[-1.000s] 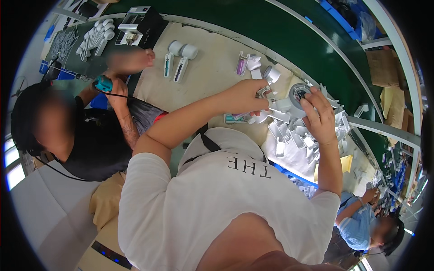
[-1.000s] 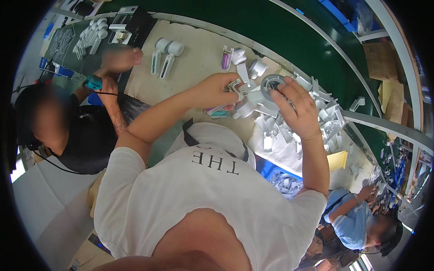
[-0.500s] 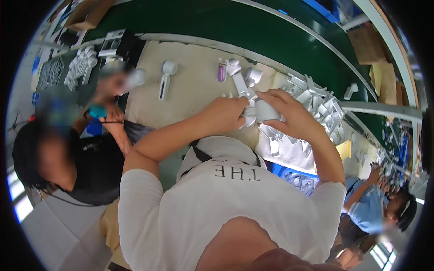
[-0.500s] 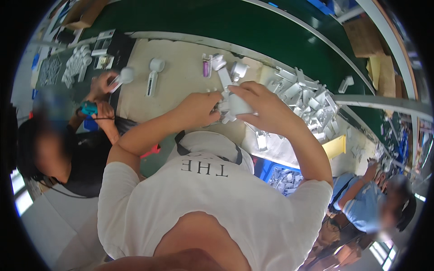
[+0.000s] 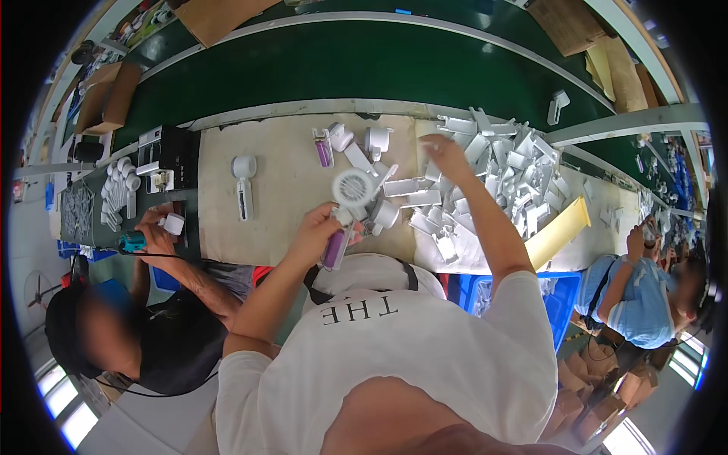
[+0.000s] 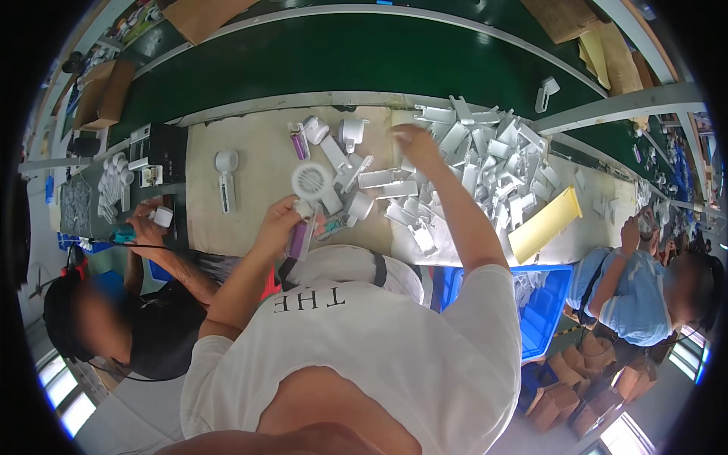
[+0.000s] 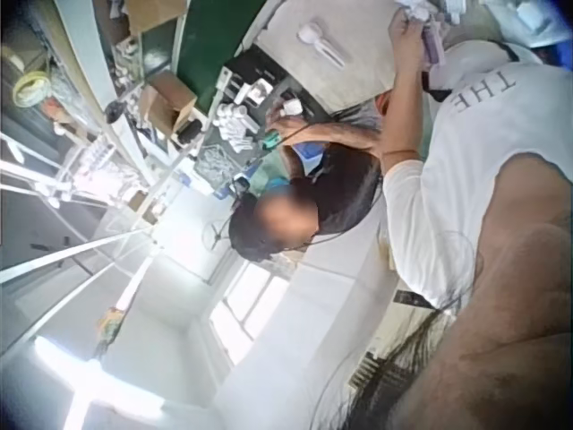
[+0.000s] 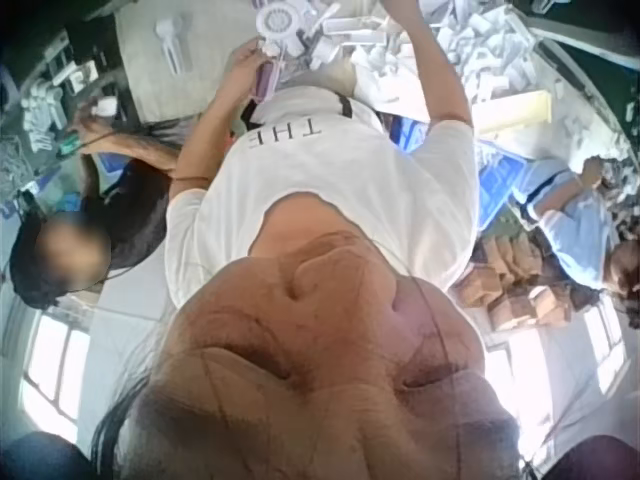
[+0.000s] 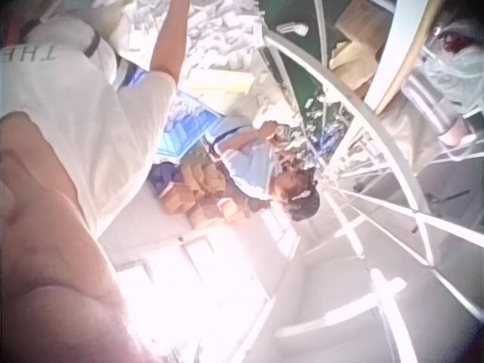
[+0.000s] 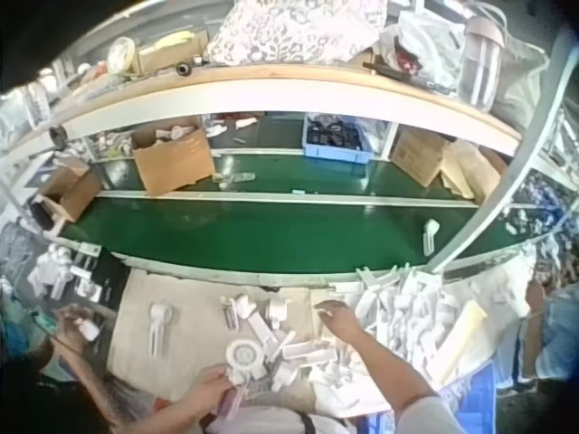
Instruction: Assembling the plastic housing and batteries of handheld fans at a factory workbench.
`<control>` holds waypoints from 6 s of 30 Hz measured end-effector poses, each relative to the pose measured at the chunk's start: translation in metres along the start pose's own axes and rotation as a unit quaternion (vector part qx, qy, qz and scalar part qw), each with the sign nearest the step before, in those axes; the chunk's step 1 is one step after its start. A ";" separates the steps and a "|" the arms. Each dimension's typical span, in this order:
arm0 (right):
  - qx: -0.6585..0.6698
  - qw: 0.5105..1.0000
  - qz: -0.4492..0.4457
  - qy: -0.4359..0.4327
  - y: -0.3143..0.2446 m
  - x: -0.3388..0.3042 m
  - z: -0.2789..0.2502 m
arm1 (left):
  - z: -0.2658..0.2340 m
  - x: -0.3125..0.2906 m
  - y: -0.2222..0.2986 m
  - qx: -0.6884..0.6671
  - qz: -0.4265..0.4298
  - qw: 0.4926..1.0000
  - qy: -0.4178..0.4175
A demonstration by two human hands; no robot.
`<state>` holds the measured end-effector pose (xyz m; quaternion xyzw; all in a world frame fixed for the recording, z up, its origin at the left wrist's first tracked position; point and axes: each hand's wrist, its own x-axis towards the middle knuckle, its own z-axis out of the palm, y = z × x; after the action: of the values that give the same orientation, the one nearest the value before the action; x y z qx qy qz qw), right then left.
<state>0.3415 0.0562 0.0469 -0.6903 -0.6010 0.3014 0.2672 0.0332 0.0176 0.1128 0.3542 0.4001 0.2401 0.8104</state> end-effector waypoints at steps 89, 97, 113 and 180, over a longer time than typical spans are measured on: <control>0.182 0.970 -0.162 -0.008 -0.127 -0.080 0.055 | -0.021 0.026 0.028 -0.228 0.063 0.971 -0.011; 0.468 0.851 -0.050 -0.232 -0.127 -0.071 0.018 | 0.021 -0.021 0.062 -0.209 -0.038 0.969 -0.124; -0.041 0.968 -0.246 -0.033 -0.154 -0.118 -0.021 | 0.013 -0.037 0.047 0.139 0.032 0.989 -0.034; -0.040 0.959 -0.252 0.126 -0.163 -0.079 0.022 | 0.027 0.021 0.023 -0.185 0.209 0.953 0.119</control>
<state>0.2087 -0.0003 0.1584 -0.5589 -0.7286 0.1109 0.3802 0.0647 0.0362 0.1314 0.2427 0.3590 0.5140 0.7402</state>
